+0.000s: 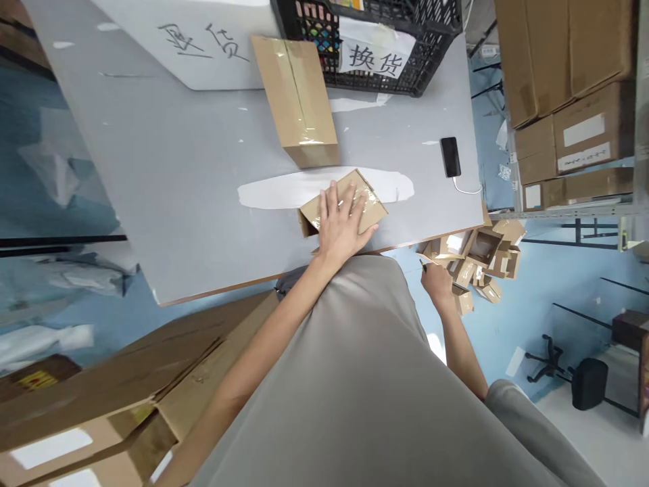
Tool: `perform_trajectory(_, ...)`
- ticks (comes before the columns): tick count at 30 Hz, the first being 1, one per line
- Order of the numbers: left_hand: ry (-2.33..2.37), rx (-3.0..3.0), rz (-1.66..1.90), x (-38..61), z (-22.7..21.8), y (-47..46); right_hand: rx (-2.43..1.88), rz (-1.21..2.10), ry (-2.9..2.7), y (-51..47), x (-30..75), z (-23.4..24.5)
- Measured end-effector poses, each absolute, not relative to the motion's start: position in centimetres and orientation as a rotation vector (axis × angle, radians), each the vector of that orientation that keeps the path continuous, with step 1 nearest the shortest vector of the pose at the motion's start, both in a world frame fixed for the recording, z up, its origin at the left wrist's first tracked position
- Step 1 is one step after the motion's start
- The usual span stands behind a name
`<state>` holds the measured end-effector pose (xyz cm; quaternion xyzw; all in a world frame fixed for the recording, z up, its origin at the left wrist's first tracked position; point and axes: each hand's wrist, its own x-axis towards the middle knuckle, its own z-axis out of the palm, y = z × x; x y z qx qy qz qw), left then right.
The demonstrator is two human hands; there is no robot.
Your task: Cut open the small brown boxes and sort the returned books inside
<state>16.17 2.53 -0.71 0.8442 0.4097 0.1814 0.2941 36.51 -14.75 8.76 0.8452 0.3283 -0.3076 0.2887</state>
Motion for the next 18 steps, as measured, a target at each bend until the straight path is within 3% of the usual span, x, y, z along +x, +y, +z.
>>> perform_trajectory(10, 1.005, 2.318, 0.389, 15.9, 0.0, 2.1, 2.615, -0.815, 1.652, -6.3, 34.6, 10.4)
perform_trajectory(18, 0.984, 2.298, 0.376, 15.7, 0.2, 2.1, 2.457, -0.87, 1.566, -4.8, 33.3, 11.6)
